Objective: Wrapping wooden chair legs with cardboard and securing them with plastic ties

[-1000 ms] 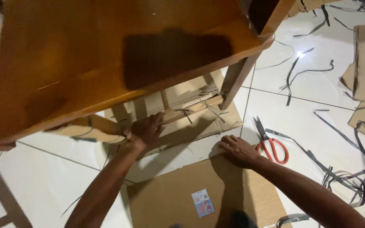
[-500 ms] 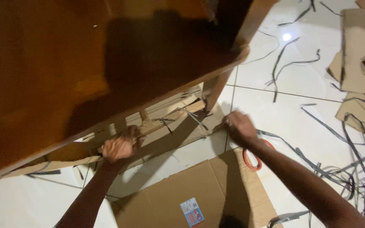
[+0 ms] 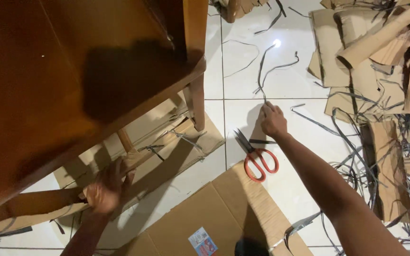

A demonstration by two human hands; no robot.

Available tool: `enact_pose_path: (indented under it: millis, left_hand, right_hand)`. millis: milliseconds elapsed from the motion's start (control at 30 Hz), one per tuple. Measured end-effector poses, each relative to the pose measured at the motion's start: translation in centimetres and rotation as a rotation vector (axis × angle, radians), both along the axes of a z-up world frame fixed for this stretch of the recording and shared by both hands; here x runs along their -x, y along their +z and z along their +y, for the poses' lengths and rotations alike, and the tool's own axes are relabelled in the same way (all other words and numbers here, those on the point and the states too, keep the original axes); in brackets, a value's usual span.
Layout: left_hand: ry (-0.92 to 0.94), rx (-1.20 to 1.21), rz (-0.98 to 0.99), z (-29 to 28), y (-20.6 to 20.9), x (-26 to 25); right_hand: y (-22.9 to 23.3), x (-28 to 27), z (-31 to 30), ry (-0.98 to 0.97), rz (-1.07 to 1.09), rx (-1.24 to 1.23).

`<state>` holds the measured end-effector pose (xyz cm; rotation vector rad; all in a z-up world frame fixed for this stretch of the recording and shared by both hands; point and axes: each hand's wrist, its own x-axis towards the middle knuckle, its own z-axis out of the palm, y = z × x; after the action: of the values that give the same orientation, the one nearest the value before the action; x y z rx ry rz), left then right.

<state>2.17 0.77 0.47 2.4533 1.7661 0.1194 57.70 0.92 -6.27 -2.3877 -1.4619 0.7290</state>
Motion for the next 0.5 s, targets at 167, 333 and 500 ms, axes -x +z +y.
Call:
enact_pose_path:
  millis: [167, 333, 500]
  left_hand:
    - [-0.185, -0.275, -0.328, -1.3, 5.0, -3.8]
    - [-0.491, -0.146, -0.464, -4.6, -4.3, -5.8]
    - [-0.131, 0.601, -0.938, -6.8, -4.6, -10.9]
  right_hand:
    - [-1.6, 2.3, -1.6, -0.010, 0.071, -0.071]
    - [4.3, 9.5, -6.7, 0.039, 0.238, -0.273]
    - [8.6, 18.7, -11.3, 0.101, 0.421, -0.159]
